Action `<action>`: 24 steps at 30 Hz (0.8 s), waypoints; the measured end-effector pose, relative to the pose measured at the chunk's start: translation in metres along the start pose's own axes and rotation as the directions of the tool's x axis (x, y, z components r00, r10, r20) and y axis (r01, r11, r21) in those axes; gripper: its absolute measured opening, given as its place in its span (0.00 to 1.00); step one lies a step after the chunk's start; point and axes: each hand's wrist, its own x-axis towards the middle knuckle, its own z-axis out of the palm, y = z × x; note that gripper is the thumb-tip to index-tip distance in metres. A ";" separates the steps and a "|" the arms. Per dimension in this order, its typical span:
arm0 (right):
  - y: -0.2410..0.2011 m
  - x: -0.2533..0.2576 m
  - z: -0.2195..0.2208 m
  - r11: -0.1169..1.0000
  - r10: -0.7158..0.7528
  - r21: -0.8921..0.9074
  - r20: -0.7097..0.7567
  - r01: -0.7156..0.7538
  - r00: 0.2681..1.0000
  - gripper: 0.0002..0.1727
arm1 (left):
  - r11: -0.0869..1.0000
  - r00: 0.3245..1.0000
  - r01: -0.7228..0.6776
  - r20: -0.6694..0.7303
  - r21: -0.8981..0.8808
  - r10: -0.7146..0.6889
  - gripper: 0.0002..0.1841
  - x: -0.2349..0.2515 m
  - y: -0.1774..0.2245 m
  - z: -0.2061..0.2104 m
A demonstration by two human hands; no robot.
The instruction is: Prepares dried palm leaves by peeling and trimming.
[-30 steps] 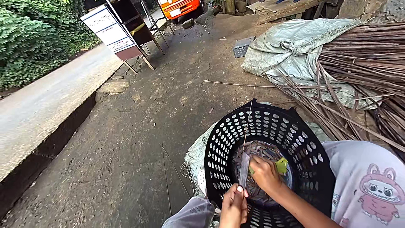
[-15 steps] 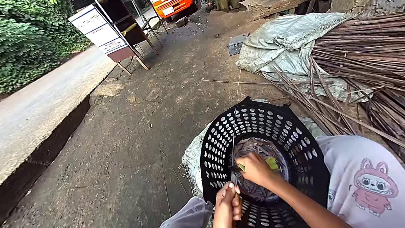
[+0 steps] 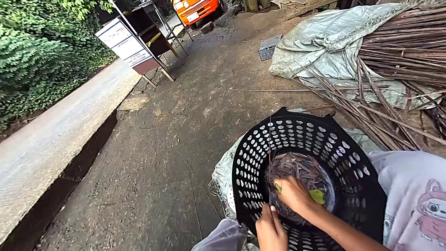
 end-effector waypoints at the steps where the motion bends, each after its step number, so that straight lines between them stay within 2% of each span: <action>1: 0.004 0.009 -0.008 0.997 0.056 0.050 -0.043 -0.054 0.998 0.15 | 0.999 1.000 -0.006 0.019 -0.039 0.007 0.15 -0.003 0.001 0.000; 4: 0.023 0.025 -0.033 0.981 0.146 0.159 -0.249 -0.108 0.957 0.15 | 0.976 0.994 0.061 0.103 -0.211 -0.040 0.15 -0.006 -0.003 -0.002; 6: 0.017 0.008 -0.034 0.987 0.064 0.159 -0.280 -0.020 0.958 0.13 | 0.921 0.984 0.128 0.161 -0.367 -0.073 0.15 -0.003 -0.006 -0.004; 8: 0.009 -0.014 -0.019 0.985 -0.063 0.145 -0.212 0.096 0.975 0.11 | 0.836 0.975 0.177 0.211 -0.519 -0.075 0.15 0.000 -0.007 -0.005; 11: 0.003 -0.014 -0.011 0.993 -0.047 0.108 0.028 0.043 0.999 0.13 | 0.712 0.962 0.237 0.263 -0.661 -0.076 0.18 0.000 -0.007 -0.009; 13: -0.003 -0.007 -0.011 0.997 0.005 0.072 0.102 -0.012 0.995 0.15 | 0.635 0.944 0.311 0.307 -0.707 -0.120 0.19 0.002 -0.007 -0.010; 16: -0.009 0.002 -0.012 0.999 0.038 0.004 0.078 -0.038 0.996 0.15 | 0.543 0.918 0.393 0.351 -0.742 -0.184 0.19 0.012 -0.007 -0.010; 21: 0.000 0.008 -0.009 0.989 0.133 -0.075 0.063 -0.128 0.989 0.17 | 0.590 0.899 0.433 0.376 -0.681 -0.226 0.17 0.023 -0.006 0.005; 24: 0.010 0.011 -0.010 0.983 0.175 -0.064 0.013 -0.174 0.985 0.17 | 0.535 0.873 0.484 0.426 -0.692 -0.238 0.18 0.022 -0.004 0.006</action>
